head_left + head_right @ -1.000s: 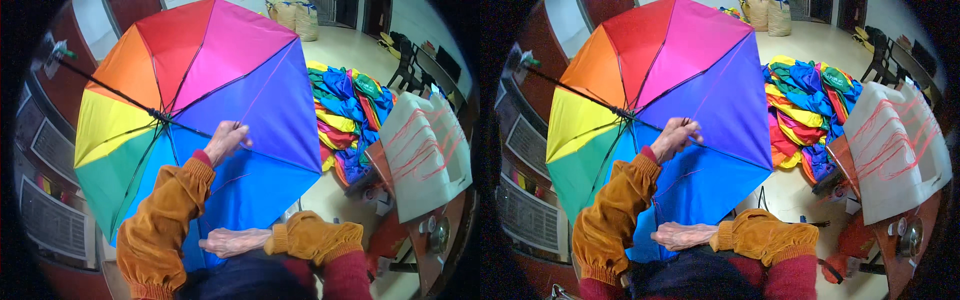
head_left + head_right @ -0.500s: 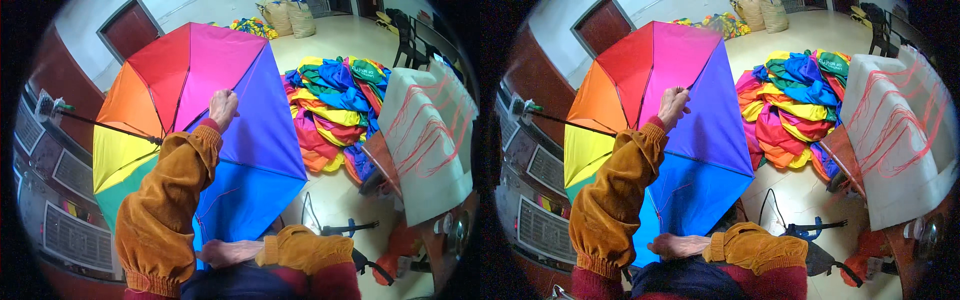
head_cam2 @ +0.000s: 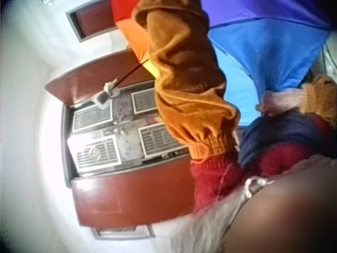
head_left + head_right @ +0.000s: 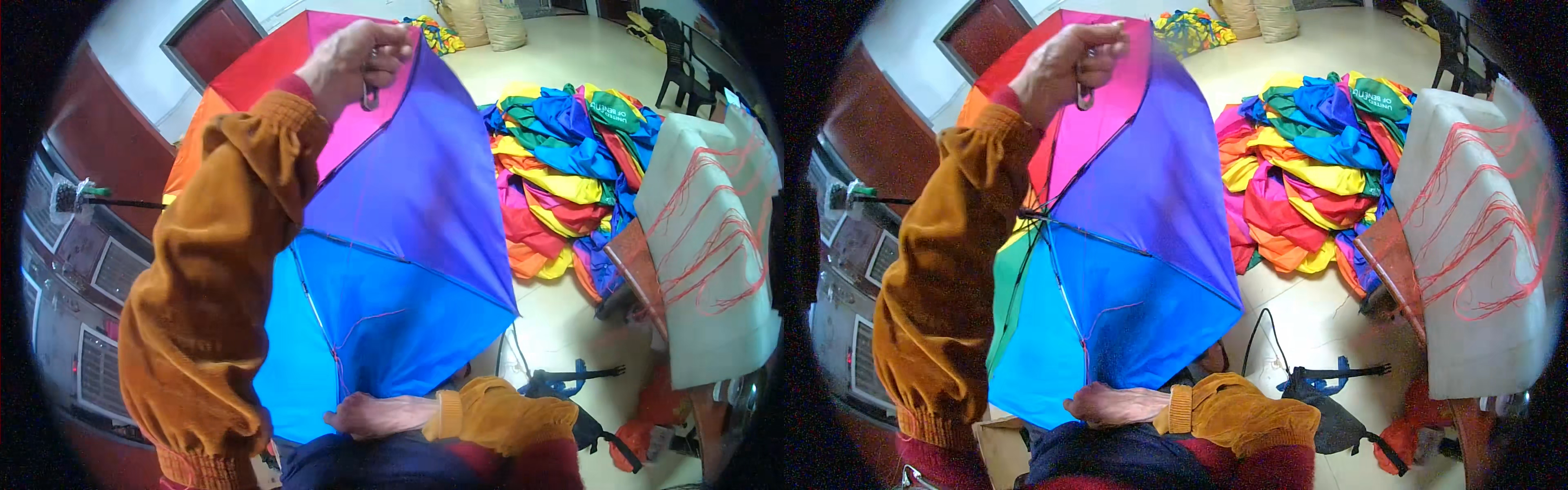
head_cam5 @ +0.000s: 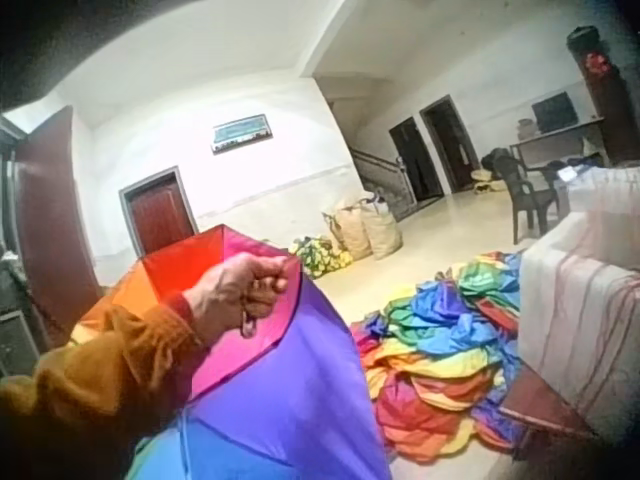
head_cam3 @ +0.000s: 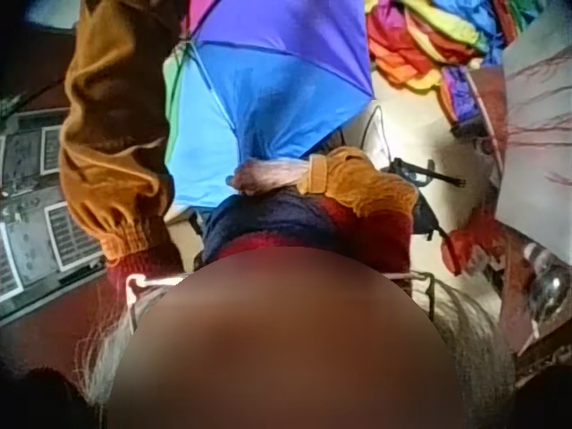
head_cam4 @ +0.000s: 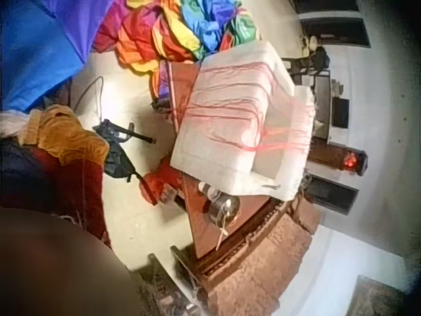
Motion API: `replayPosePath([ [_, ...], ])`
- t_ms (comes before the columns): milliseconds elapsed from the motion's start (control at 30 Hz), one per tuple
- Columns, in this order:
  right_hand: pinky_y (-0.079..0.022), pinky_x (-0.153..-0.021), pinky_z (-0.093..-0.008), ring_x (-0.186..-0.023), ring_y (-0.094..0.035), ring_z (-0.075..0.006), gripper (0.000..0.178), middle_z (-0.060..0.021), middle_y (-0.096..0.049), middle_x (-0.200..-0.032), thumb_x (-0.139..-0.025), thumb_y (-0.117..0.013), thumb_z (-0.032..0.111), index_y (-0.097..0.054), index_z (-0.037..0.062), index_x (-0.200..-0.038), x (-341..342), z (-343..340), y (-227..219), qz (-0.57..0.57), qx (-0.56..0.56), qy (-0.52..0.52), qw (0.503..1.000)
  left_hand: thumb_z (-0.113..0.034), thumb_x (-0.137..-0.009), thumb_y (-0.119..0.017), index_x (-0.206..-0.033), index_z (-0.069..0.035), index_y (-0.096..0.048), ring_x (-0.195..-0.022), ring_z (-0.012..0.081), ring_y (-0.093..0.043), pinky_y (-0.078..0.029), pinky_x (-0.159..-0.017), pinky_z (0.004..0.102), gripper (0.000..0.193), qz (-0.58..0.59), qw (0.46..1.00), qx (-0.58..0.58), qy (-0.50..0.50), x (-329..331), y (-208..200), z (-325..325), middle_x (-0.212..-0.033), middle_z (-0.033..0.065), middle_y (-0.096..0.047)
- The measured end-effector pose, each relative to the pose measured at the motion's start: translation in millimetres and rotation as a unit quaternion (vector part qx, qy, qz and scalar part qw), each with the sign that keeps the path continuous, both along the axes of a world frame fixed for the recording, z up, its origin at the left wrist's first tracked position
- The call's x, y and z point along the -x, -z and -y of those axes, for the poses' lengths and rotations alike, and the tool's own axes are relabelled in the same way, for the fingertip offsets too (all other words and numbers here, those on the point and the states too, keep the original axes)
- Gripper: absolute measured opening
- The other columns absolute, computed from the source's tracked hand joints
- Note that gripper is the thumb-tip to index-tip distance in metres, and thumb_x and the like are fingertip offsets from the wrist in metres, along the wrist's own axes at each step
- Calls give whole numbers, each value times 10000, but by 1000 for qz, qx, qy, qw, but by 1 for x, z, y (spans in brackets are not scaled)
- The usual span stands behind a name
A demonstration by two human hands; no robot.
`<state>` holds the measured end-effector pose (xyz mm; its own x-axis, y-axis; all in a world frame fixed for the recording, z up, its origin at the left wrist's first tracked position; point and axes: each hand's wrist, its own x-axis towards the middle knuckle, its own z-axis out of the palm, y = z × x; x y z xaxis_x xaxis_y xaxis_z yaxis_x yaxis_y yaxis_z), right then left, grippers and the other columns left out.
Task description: Assembling or repairing a rainbow umbrella by securing the fabric canopy to the metal frame.
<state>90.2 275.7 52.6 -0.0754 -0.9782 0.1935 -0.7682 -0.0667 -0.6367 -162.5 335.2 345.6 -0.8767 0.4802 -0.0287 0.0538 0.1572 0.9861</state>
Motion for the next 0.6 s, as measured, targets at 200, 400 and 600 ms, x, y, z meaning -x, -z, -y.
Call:
replayPosePath([
  [200, -369, -747, -411, -875, -487, -298, 315, -154, -449, -827, -906, -386, 211, -400, -19, -1121, 1, -37, -3, 144, 190, -50, 970, -137, -904, -458, -758, -117, -435, -399, 11, -233, -177, -334, 174, 149, -83, 994, 34, 58, -61, -59, 41, -549, -76, -291],
  [400, -319, -866, -389, -955, -426, -297, 419, -158, -421, -942, -924, -368, 271, -327, -14, -1228, 6, -38, -13, 106, 66, -130, 984, -151, -928, -441, -928, -83, -490, -405, 0, -199, -168, -324, 161, 83, -124, 992, -14, 28, -103, -83, 91, -569, -89, -231],
  [600, -334, -739, -382, -843, -442, -271, 172, -106, -418, -865, -826, -470, 151, -402, 55, -952, -7, -21, 20, 90, 193, -82, 974, -173, -913, -471, -1022, -23, -512, -387, 12, -255, -226, -317, 176, 190, -117, 963, -63, 235, -92, -114, 89, -561, -63, -337],
])
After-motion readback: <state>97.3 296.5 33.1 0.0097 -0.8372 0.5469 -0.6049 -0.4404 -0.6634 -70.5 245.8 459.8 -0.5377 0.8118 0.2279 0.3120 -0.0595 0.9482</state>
